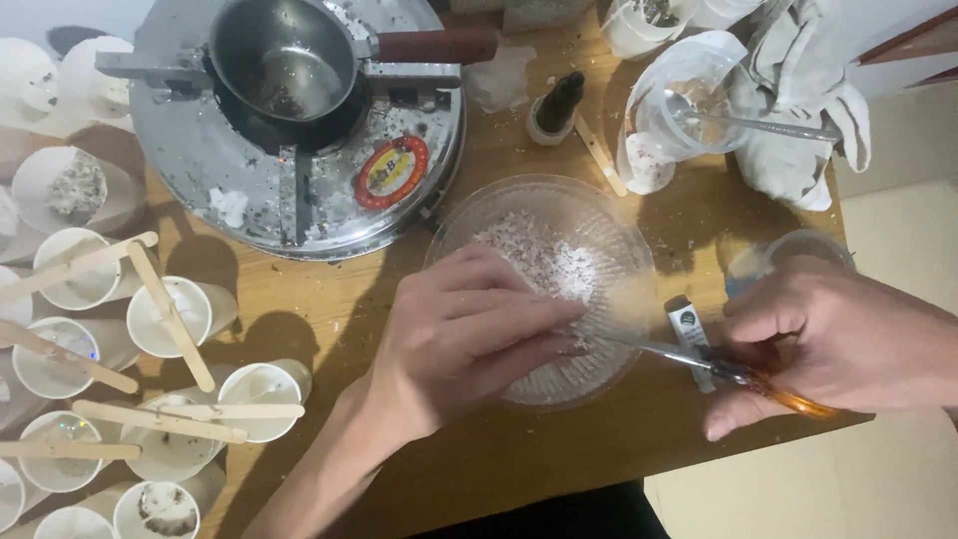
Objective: Using scissors to cut a large piece of white wax into small bits inside a plastic bowl.
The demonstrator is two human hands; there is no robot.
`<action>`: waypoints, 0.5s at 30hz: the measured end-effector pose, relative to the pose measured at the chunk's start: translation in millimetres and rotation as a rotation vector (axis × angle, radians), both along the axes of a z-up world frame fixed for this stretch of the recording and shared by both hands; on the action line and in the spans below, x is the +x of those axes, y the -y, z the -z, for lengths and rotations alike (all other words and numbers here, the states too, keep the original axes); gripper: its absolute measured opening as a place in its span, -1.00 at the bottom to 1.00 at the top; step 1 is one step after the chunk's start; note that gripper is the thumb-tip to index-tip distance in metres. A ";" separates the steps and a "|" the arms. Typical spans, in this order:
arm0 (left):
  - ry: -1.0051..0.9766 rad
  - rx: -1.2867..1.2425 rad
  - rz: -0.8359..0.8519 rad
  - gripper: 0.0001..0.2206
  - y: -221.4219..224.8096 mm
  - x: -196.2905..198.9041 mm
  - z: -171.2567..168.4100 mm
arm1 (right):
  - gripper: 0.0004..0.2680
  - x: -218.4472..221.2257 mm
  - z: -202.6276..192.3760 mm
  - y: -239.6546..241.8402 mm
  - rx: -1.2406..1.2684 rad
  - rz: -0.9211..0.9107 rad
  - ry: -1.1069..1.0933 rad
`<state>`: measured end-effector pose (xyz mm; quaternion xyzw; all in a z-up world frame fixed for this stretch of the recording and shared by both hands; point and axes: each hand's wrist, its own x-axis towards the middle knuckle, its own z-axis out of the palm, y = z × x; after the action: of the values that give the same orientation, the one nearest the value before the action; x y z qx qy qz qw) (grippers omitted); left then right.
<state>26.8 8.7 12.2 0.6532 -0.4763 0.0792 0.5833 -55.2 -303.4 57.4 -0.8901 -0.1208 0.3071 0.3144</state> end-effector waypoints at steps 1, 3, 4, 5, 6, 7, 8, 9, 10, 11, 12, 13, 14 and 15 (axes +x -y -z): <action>-0.036 -0.004 0.011 -0.82 0.0 -0.1 0.6 | -0.58 -0.4 1.8 1.1 0.020 0.011 -0.024; -0.038 -0.012 0.017 -0.82 1.2 0.5 0.2 | -0.59 1.5 0.4 0.0 0.036 0.002 -0.042; -0.040 -0.021 0.022 -0.81 2.0 0.7 0.2 | -0.59 2.4 -0.3 -0.4 0.051 -0.007 -0.061; -0.040 -0.020 0.024 -0.81 2.7 1.2 0.7 | -0.59 4.1 -1.5 -2.5 0.052 -0.005 -0.061; -0.018 -0.015 0.021 -0.82 3.6 1.6 1.3 | -0.58 5.9 -2.6 -4.4 0.035 -0.023 0.004; 0.003 -0.010 0.017 -0.82 4.5 1.8 1.7 | -0.57 7.3 -3.9 -6.3 0.018 -0.039 0.068; 0.002 -0.009 0.019 -0.82 5.7 1.6 2.5 | -0.57 7.1 -3.7 -5.2 0.019 -0.037 0.067; -0.011 -0.009 0.019 -0.82 6.5 1.6 3.1 | -0.57 7.1 -3.4 -4.4 -0.014 -0.050 0.076; -0.023 -0.008 0.019 -0.81 7.2 1.7 3.8 | -0.58 7.3 -3.1 -3.6 -0.046 -0.062 0.084; -0.023 -0.007 0.020 -0.81 7.5 2.4 2.8 | -0.58 7.9 -3.1 -2.6 -0.045 -0.061 0.084; -0.027 -0.008 0.037 -0.82 7.8 3.1 1.8 | -0.56 8.5 -3.0 -1.5 -0.044 -0.069 0.094; -0.032 -0.009 0.054 -0.83 8.0 3.4 1.1 | -0.53 8.6 -2.8 -0.6 -0.042 -0.077 0.102; -0.034 -0.008 0.055 -0.83 8.1 2.8 2.2 | -0.53 7.3 -1.8 0.5 -0.041 -0.076 0.101; -0.042 -0.008 0.044 -0.82 8.5 2.7 3.3 | -0.57 6.4 -1.1 1.8 -0.067 -0.052 0.064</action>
<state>29.5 0.2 9.0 0.6417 -0.4778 0.0545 0.5975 -48.8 -305.2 58.5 -0.9060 -0.1435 0.2904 0.2723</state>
